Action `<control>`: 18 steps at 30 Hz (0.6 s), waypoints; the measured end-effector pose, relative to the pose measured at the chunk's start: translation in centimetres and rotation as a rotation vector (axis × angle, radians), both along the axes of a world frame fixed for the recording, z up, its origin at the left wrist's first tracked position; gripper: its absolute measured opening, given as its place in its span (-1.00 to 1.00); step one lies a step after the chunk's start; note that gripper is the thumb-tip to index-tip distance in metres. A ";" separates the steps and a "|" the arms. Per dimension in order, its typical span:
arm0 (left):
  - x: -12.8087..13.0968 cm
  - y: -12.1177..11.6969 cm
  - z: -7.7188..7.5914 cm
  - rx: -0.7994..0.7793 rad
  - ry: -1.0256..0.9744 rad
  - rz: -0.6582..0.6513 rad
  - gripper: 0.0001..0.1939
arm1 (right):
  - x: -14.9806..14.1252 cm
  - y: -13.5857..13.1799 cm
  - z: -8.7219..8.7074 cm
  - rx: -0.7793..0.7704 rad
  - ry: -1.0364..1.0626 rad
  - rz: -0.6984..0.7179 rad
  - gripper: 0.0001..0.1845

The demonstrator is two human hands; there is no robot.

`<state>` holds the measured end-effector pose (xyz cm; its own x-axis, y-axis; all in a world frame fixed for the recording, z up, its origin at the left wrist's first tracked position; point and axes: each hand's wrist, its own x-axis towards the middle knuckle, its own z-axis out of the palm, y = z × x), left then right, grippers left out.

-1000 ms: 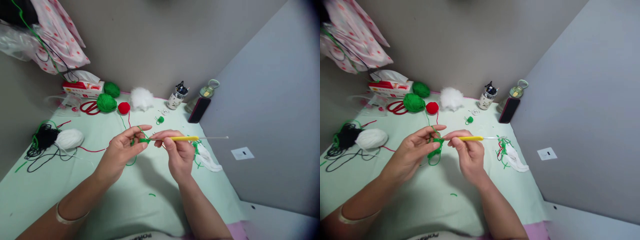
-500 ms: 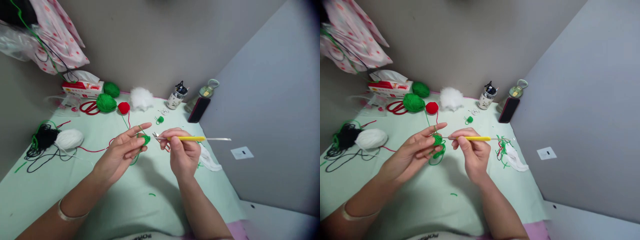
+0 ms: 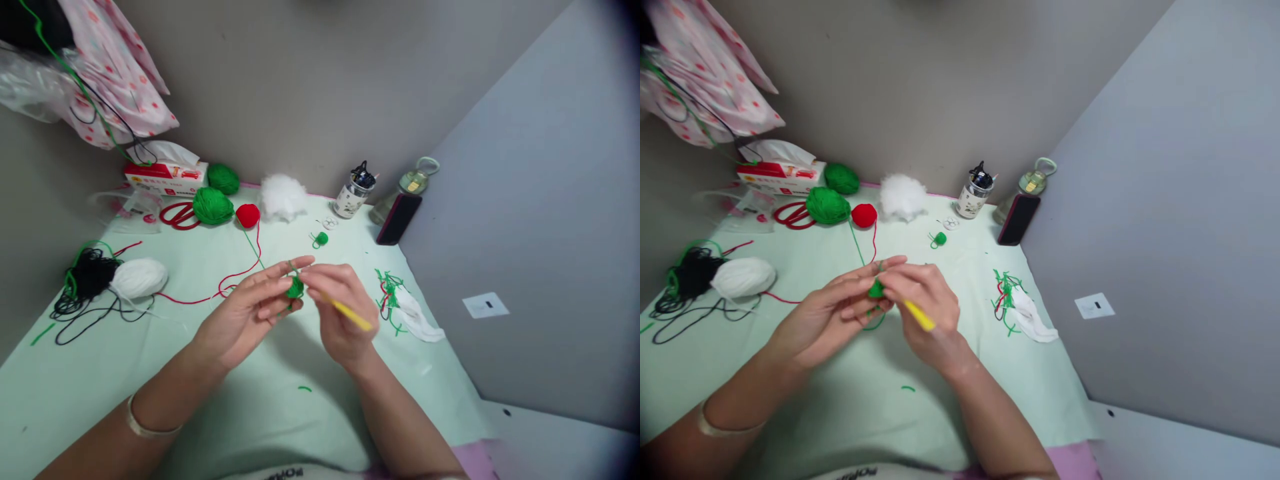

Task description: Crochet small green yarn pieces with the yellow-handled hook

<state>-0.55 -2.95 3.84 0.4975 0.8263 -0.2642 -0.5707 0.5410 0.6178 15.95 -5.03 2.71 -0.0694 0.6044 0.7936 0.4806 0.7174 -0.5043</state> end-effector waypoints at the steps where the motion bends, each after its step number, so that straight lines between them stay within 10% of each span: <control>1: -0.2 0.1 0.0 -0.011 -0.013 0.021 -0.64 | 0.1 0.1 0.2 -0.075 0.136 0.033 -0.73; 6: -0.3 -0.1 0.0 0.140 0.084 0.047 -0.59 | 0.0 0.6 0.8 -0.366 0.459 0.255 -0.82; 18: -0.4 -0.2 -0.4 0.337 0.344 0.104 -0.65 | 0.5 0.6 1.1 -0.494 0.515 0.239 -0.78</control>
